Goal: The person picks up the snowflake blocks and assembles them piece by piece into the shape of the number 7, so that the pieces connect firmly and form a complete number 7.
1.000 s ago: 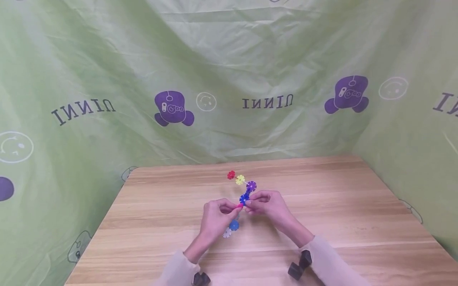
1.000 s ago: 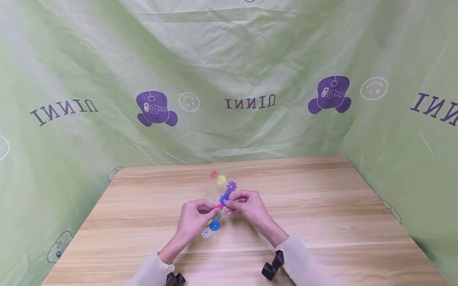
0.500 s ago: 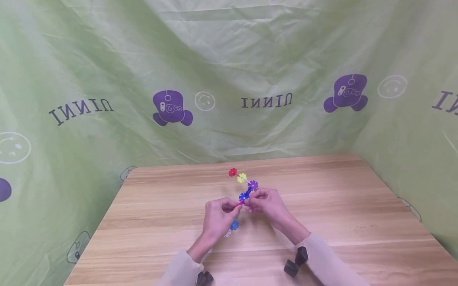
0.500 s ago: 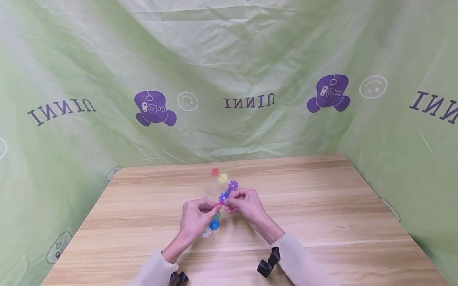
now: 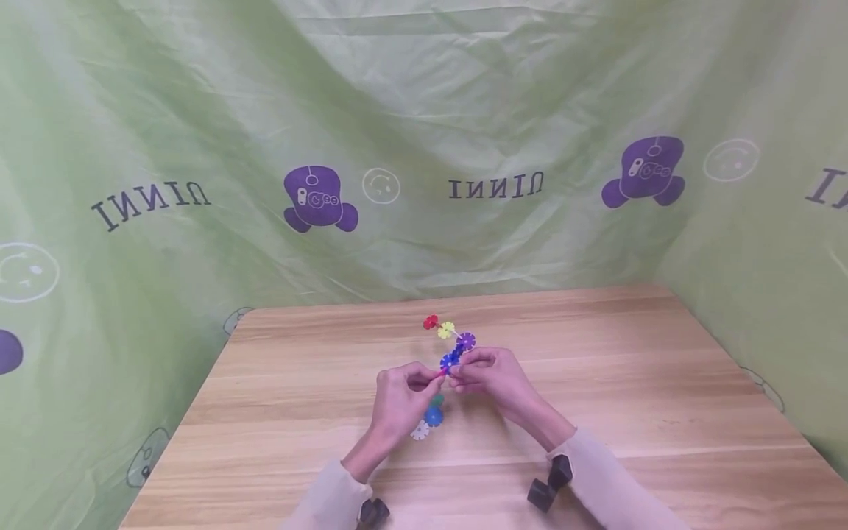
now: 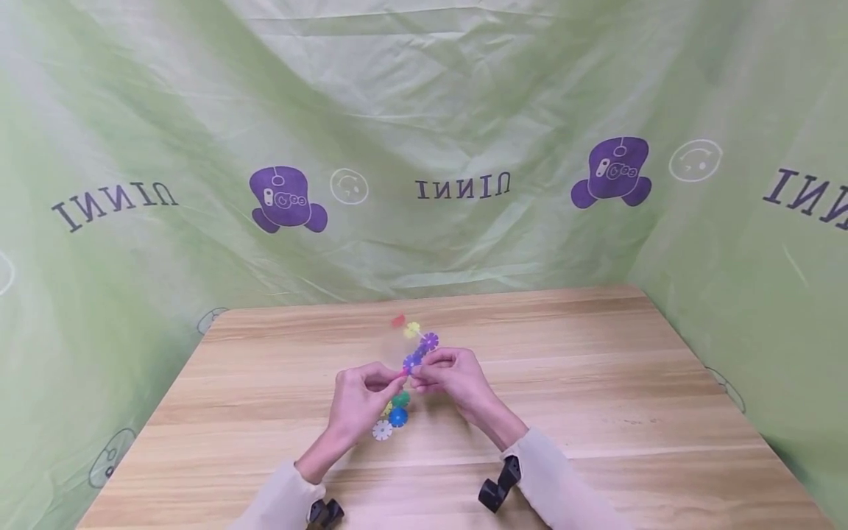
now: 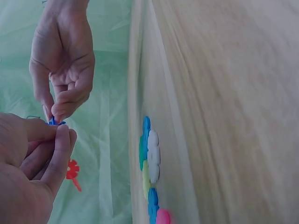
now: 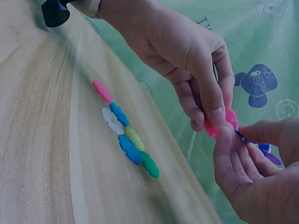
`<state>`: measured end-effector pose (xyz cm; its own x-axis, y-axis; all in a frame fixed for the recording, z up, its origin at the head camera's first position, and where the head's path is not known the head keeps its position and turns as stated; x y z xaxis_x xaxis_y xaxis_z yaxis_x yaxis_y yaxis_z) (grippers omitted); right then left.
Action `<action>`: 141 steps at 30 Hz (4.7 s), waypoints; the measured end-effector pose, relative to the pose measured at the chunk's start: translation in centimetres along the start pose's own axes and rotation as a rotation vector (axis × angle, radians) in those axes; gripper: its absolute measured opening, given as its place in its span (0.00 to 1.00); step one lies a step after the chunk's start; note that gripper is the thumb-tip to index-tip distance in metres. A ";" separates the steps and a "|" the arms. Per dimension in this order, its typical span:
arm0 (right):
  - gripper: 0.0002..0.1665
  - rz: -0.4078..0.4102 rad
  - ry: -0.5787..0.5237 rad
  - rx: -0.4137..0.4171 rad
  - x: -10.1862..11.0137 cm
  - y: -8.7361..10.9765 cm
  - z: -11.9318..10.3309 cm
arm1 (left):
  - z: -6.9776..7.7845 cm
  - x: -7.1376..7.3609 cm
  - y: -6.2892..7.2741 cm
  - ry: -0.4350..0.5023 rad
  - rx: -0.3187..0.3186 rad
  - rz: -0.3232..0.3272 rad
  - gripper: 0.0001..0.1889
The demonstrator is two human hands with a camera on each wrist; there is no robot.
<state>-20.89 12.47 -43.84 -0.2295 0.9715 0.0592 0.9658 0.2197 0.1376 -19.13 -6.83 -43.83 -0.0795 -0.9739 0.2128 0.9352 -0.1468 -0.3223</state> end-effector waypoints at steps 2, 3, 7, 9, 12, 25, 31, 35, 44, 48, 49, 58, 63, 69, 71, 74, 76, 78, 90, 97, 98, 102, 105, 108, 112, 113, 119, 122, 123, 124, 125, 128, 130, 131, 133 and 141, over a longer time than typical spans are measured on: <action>0.11 -0.013 0.002 0.001 0.1 0.1 0.0 | 0.0 0.0 0.1 -0.006 -0.019 -0.003 0.02; 0.12 -0.016 -0.002 -0.002 0.1 0.1 0.0 | 0.0 0.0 0.1 -0.008 -0.023 -0.004 0.02; 0.15 -0.016 -0.019 -0.013 0.3 0.3 0.1 | -0.1 -0.1 0.0 -0.041 -0.061 -0.025 0.02; 0.15 -0.008 -0.021 -0.019 0.4 0.4 0.2 | -0.2 0.0 -0.2 -0.053 -0.057 -0.048 0.03; 0.14 0.012 -0.025 -0.021 0.6 0.6 0.2 | -0.2 0.5 -0.4 -0.067 0.006 -0.110 0.09; 0.14 0.068 -0.062 -0.059 2.0 0.9 0.4 | -2.9 5.4 -1.6 -0.236 0.262 -0.260 0.08; 0.12 0.057 -0.096 -0.050 2.0 0.8 0.2 | -4.3 5.8 -1.5 -0.239 0.280 -0.334 0.06; 0.11 0.056 -0.104 -0.052 2.0 0.8 0.2 | -4.7 5.5 -1.3 -0.246 0.252 -0.356 0.09; 0.09 0.064 -0.098 -0.054 1.8 0.9 -0.1 | -4.7 4.9 -1.3 -0.304 0.264 -0.377 0.12; 0.09 0.069 -0.092 -0.050 1.7 0.8 -0.2 | -4.5 4.7 -1.4 -0.281 0.269 -0.375 0.11; 0.09 0.071 -0.091 -0.049 1.8 0.9 -0.2 | -4.4 4.7 -1.4 -0.260 0.271 -0.363 0.10; 0.13 0.062 -0.066 -0.046 1.5 0.9 -0.2 | -3.4 4.9 -1.4 0.113 0.439 -0.194 0.10; 0.15 0.067 -0.049 -0.060 1.6 0.9 0.0 | -3.0 4.0 -1.1 0.345 0.525 -0.191 0.13; 0.15 0.054 -0.052 -0.048 1.7 0.9 0.2 | -2.8 3.0 -0.7 0.482 0.562 -0.171 0.15; 0.15 0.049 -0.055 -0.041 1.7 0.9 0.3 | -2.7 2.8 -0.6 0.512 0.570 -0.166 0.15; 0.15 0.036 -0.058 -0.030 1.7 0.9 0.4 | -2.6 2.6 -0.6 0.541 0.582 -0.164 0.15; 0.14 0.029 -0.058 -0.023 1.7 0.9 0.5 | -2.6 2.4 -0.6 0.548 0.587 -0.164 0.15; 0.13 0.019 -0.060 -0.017 1.6 0.9 0.6 | -2.5 2.3 -0.6 0.551 0.589 -0.163 0.15; 0.08 -0.007 -0.036 -0.008 1.5 0.7 0.8 | -2.6 2.2 -0.9 0.538 0.583 -0.162 0.16; 0.11 -0.005 0.009 -0.008 1.6 0.5 0.7 | -2.5 2.1 -0.9 0.550 0.580 -0.170 0.16; 0.11 -0.003 0.012 -0.008 1.6 0.5 0.7 | -2.4 2.1 -0.9 0.552 0.581 -0.170 0.16; 0.12 0.003 0.019 -0.008 1.7 0.5 0.6 | -2.3 2.1 -0.9 0.550 0.588 -0.168 0.16; 0.11 0.005 0.023 -0.009 1.7 0.5 0.6 | -2.3 2.1 -0.9 0.540 0.591 -0.172 0.15; 0.10 0.009 0.029 -0.008 1.6 0.5 0.5 | -2.4 2.1 -0.9 0.529 0.593 -0.173 0.15; 0.10 0.010 0.058 -0.011 1.5 0.5 0.6 | -2.4 2.1 -0.9 0.520 0.586 -0.171 0.14; 0.10 0.007 0.067 -0.011 1.5 0.5 0.6 | -2.4 2.1 -0.8 0.517 0.581 -0.171 0.14; 0.09 -0.009 0.086 -0.004 1.3 0.4 0.7 | -2.3 2.1 -0.8 0.474 0.544 -0.165 0.13; 0.09 -0.021 0.099 0.000 1.2 0.4 0.8 | -2.1 2.1 -0.7 0.435 0.526 -0.175 0.13; 0.10 -0.026 0.099 0.002 1.1 0.4 0.8 | -2.1 2.2 -0.7 0.424 0.522 -0.178 0.13; 0.10 -0.030 0.101 0.004 1.0 0.4 0.8 | -2.0 2.2 -0.7 0.416 0.519 -0.180 0.12; 0.09 -0.033 0.099 0.003 1.0 0.4 0.8 | -2.0 2.2 -0.6 0.409 0.519 -0.181 0.12; 0.09 -0.020 0.091 0.002 0.8 0.4 0.8 | -1.9 2.2 -0.6 0.405 0.518 -0.175 0.12; 0.08 -0.005 0.088 0.001 0.7 0.4 0.8 | -1.9 2.1 -0.7 0.411 0.521 -0.166 0.12; 0.08 0.002 0.088 0.000 0.7 0.3 0.7 | -2.0 2.1 -0.7 0.416 0.522 -0.164 0.12; 0.08 0.015 0.090 -0.002 0.7 0.3 0.7 | -2.1 2.0 -0.8 0.431 0.523 -0.161 0.13; 0.13 -0.015 0.104 0.013 0.6 0.8 1.0 | -2.3 1.8 -0.9 0.456 0.527 -0.160 0.14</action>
<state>-20.09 13.34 -44.67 -0.2550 0.9536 0.1599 0.9634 0.2363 0.1269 -20.86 -8.86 -45.28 -0.2588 -0.9397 -0.2238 0.9331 -0.3031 0.1937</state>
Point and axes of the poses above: each hand's wrist, its own y-axis away from the middle knuckle, its own x-axis out of the back of the hand, z = x × y, the point moved 1 cm from there along -y, towards the middle knuckle, and after that the axes turned 13 degrees about y, right-handed, at the moved point
